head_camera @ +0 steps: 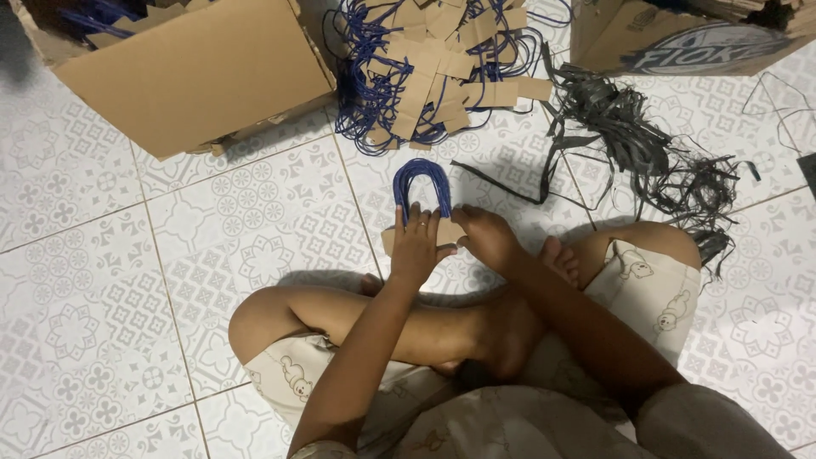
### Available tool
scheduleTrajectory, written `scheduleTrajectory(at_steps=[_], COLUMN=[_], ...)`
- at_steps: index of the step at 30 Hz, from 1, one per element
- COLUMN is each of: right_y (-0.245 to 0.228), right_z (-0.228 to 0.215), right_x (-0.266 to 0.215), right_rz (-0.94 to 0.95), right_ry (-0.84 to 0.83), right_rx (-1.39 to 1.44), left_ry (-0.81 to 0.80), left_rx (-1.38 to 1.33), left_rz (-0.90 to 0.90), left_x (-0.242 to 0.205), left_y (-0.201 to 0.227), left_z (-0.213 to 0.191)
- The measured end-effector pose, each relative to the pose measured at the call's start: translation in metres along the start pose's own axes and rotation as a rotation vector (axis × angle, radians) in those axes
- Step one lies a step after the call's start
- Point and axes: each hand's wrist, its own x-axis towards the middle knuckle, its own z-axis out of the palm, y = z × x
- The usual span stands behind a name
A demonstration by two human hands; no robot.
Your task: Assembling bag handles by threading blue cords through pre-cut cardboard strips while sitting on the floor.
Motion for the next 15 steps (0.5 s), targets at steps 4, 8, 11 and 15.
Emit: scheduleTrajectory(at_steps=[4, 8, 11, 15], right_y=[0.003, -0.003, -0.008, -0.008], right_z=[-0.002, -0.014, -0.022, -0.020], right_x=[-0.003, -0.006, -0.007, -0.005], right_rz=[0.016, 0.035, 0.071, 0.094], right_ry=[-0.042, -0.075, -0.087, -0.068], right_rx=[0.042, 0.070, 0.169, 0.197], left_ry=[-0.032, -0.099, -0.129, -0.224], left_rx=[-0.070, -0.014, -0.031, -0.038], left_rz=[-0.011, 0.028, 0.055, 0.054], left_x=[0.001, 0.007, 0.012, 0.025], left_y=[-0.003, -0.006, -0.006, -0.002], left_z=[0.007, 0.024, -0.006, -0.059])
